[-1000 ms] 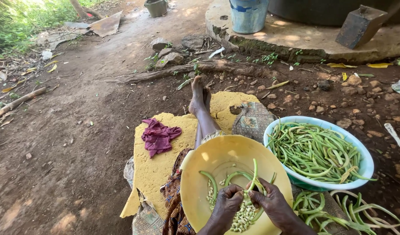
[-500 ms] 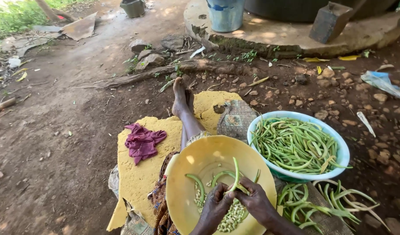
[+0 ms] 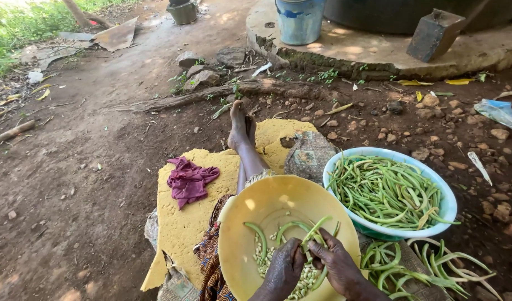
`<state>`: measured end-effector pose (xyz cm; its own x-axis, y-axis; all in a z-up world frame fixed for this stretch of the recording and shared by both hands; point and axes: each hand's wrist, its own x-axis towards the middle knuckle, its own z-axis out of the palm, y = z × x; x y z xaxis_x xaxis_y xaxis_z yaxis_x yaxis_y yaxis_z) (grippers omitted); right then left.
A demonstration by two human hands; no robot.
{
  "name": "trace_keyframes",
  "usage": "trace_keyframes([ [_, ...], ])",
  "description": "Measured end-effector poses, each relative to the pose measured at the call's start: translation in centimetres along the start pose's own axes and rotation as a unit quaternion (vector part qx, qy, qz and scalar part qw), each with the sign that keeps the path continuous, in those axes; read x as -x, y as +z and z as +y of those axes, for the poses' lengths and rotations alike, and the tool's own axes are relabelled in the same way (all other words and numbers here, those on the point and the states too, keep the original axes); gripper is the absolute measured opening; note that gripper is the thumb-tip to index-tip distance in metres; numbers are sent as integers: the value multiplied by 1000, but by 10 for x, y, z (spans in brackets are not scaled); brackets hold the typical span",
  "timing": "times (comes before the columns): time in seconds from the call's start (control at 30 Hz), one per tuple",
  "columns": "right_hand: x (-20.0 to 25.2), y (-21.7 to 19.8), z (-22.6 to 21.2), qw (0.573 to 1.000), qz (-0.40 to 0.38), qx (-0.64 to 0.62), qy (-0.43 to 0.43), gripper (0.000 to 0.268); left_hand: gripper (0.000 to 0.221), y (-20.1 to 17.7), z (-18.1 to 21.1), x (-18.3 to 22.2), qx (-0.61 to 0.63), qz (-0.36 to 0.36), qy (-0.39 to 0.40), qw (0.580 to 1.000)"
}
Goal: Manually shelling green beans by prying open pods and extracting seeds into a bowl while sitting outdoors.
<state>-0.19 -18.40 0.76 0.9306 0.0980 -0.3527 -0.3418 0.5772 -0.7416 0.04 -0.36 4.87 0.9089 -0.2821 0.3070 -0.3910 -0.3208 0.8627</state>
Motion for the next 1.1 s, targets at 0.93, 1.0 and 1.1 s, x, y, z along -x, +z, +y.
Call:
trace_keyframes([
  [0.93,5,7,-2,968,-50,238,-56,25,10,-9,-27,8,419,-86,-201,882],
  [1.0,6,7,0,969,-48,237,-59,23,11,-5,-35,12,413,-86,-209,882],
  [1.1,6,6,-4,942,-38,319,-100,19,11,-4,-24,9,413,-77,-238,876],
])
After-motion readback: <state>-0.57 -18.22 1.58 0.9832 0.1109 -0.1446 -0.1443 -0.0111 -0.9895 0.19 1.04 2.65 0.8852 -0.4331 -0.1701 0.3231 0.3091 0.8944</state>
